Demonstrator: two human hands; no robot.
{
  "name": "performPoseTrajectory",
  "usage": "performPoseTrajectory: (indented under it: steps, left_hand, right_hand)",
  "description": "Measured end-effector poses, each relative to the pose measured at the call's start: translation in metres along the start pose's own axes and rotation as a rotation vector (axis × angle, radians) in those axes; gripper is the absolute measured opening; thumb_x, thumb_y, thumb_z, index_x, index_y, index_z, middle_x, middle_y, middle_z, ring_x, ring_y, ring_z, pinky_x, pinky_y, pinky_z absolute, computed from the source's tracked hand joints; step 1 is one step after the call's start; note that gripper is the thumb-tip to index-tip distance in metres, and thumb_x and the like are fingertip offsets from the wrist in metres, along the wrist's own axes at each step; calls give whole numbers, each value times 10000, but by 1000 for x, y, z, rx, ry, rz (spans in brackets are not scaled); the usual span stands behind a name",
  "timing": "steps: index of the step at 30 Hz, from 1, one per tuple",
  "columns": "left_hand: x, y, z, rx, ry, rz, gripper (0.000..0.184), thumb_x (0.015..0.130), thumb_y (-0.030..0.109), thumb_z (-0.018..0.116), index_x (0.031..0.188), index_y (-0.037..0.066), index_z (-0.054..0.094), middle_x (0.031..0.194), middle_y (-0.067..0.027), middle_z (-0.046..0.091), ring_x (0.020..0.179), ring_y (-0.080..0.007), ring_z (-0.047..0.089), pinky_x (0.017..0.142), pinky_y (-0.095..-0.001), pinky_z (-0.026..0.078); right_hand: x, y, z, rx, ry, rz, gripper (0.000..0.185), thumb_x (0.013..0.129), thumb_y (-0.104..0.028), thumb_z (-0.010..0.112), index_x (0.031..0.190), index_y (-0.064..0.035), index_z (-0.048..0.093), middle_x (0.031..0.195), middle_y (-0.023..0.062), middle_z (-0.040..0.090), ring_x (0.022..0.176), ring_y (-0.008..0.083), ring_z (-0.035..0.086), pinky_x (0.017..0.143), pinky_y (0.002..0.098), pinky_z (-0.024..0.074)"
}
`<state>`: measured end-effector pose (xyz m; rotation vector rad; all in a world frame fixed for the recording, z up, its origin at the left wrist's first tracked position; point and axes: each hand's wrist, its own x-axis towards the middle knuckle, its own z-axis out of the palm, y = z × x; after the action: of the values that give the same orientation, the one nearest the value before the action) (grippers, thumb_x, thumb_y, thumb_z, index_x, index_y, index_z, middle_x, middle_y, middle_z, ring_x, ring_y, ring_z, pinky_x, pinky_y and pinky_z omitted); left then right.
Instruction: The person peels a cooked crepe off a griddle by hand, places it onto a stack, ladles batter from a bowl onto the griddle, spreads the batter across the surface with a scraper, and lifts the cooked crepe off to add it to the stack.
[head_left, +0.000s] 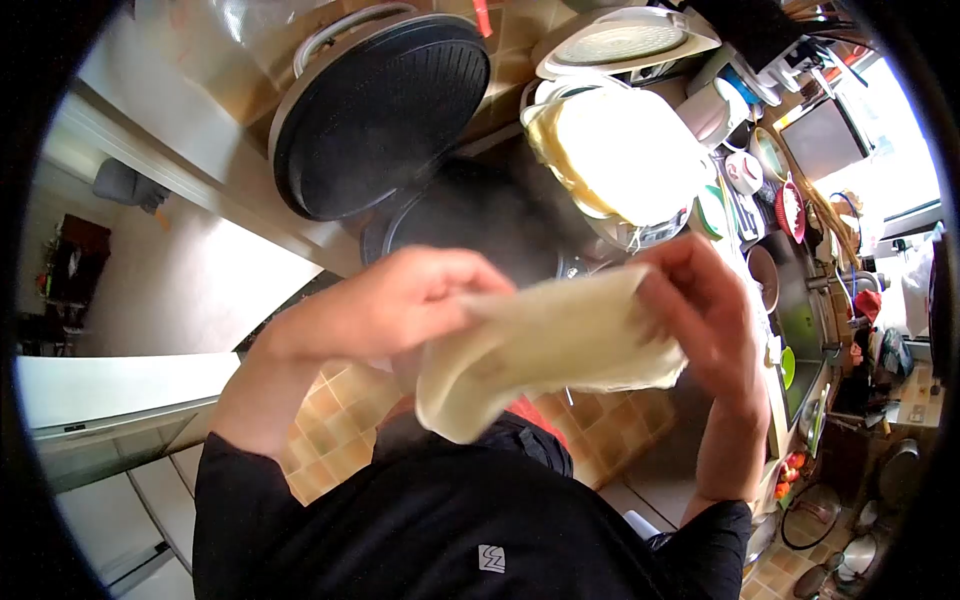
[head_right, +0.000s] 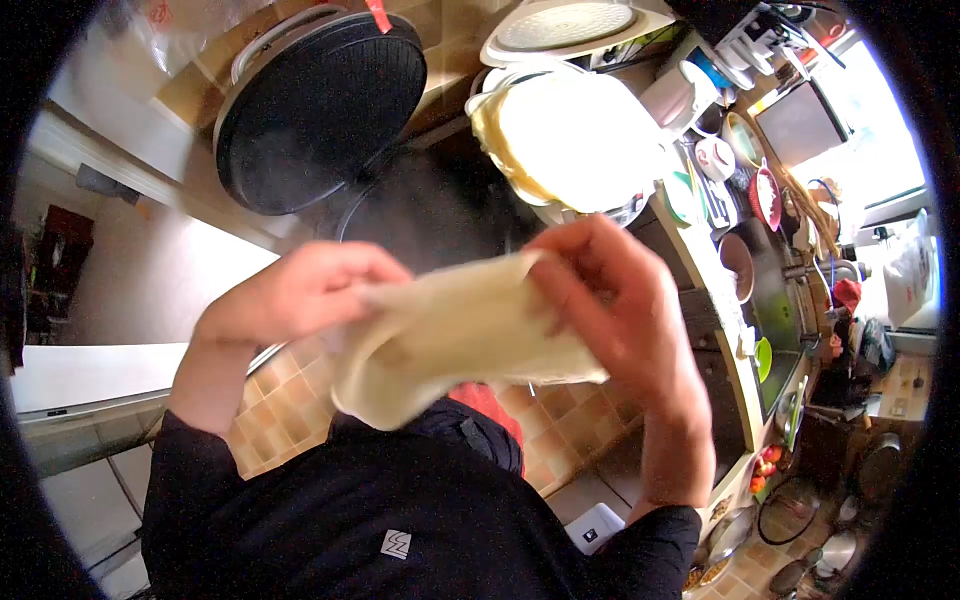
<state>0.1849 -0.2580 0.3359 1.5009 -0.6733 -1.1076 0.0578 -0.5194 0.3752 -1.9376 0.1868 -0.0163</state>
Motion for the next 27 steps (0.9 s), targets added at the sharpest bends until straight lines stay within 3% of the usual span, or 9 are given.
performPoseTrajectory:
  steps: [2, 5, 8, 11, 14, 17, 21, 25, 27]
  left_hand:
    - [37, 0, 1, -3, -22, 57, 276, 954, 13, 531, 1213, -45, 608, 1100, -68, 702, 989, -112, 655, 868, -261, 518]
    - [95, 14, -2, 371, 225, 314, 250, 953, 21, 515, 1163, -18, 645, 1033, -45, 714, 929, -93, 641, 823, -273, 524]
    - [114, 77, 16, 1002, 674, 623, 239, 934, 15, 537, 1124, 55, 675, 968, -121, 732, 849, -259, 701, 805, -318, 540]
    - [137, 101, 26, 1139, 885, 896, 229, 918, 18, 581, 1111, 82, 687, 1049, -138, 717, 931, -338, 683, 824, -364, 551]
    - [172, 83, 11, 1297, 833, 1132, 251, 895, 12, 609, 1120, 85, 695, 1113, -120, 713, 1010, -314, 684, 874, -408, 556]
    - [213, 11, 0, 1393, 755, 897, 209, 886, 10, 620, 1057, 75, 720, 1317, -131, 635, 1172, -338, 632, 1074, -432, 489]
    - [224, -56, -4, 1293, 616, 714, 187, 874, 42, 657, 1048, 62, 722, 1315, -152, 625, 1218, -328, 601, 1089, -459, 461]
    - [203, -55, 3, 1278, 709, 721, 176, 869, 37, 666, 1034, 53, 727, 1259, -147, 640, 1174, -327, 614, 1022, -430, 489]
    - [201, -57, 4, 1185, 715, 697, 176, 873, 43, 674, 1042, 45, 724, 1223, -136, 649, 1138, -319, 626, 991, -421, 498]
  right_hand:
    - [19, 12, -32, -96, -17, 27, 147, 995, -120, 620, 1062, 10, 634, 808, 37, 686, 709, 86, 650, 643, 246, 521]
    - [51, 25, -83, -175, 84, -121, 185, 1015, -176, 611, 1087, -9, 646, 834, 40, 710, 699, 93, 662, 649, 239, 529]
    - [79, 18, -131, -280, 254, -379, 209, 1025, -224, 600, 1129, -53, 660, 900, 32, 738, 791, 112, 696, 696, 257, 549]
    - [92, 15, -154, -551, 518, -766, 186, 979, -174, 656, 1146, -96, 681, 1024, 59, 747, 938, 176, 711, 775, 323, 566]
    - [96, 55, -156, -765, 542, -878, 228, 910, -120, 713, 1138, -119, 695, 1093, 84, 730, 1015, 225, 702, 881, 361, 549]
    - [110, 128, -130, -814, 426, -717, 240, 868, -82, 727, 1104, -115, 705, 1186, 86, 696, 1181, 268, 630, 1014, 411, 484]
    - [99, 190, -98, -700, 305, -652, 187, 885, -70, 704, 1071, -78, 721, 1170, 87, 699, 1241, 303, 590, 1043, 430, 472]
    - [102, 215, -120, -500, 609, -524, 127, 882, 38, 666, 997, -6, 699, 933, 136, 684, 864, 274, 673, 774, 353, 532]
    - [115, 209, -128, -443, 674, -425, 78, 919, -43, 668, 980, -11, 704, 867, 126, 677, 769, 250, 673, 694, 352, 521]
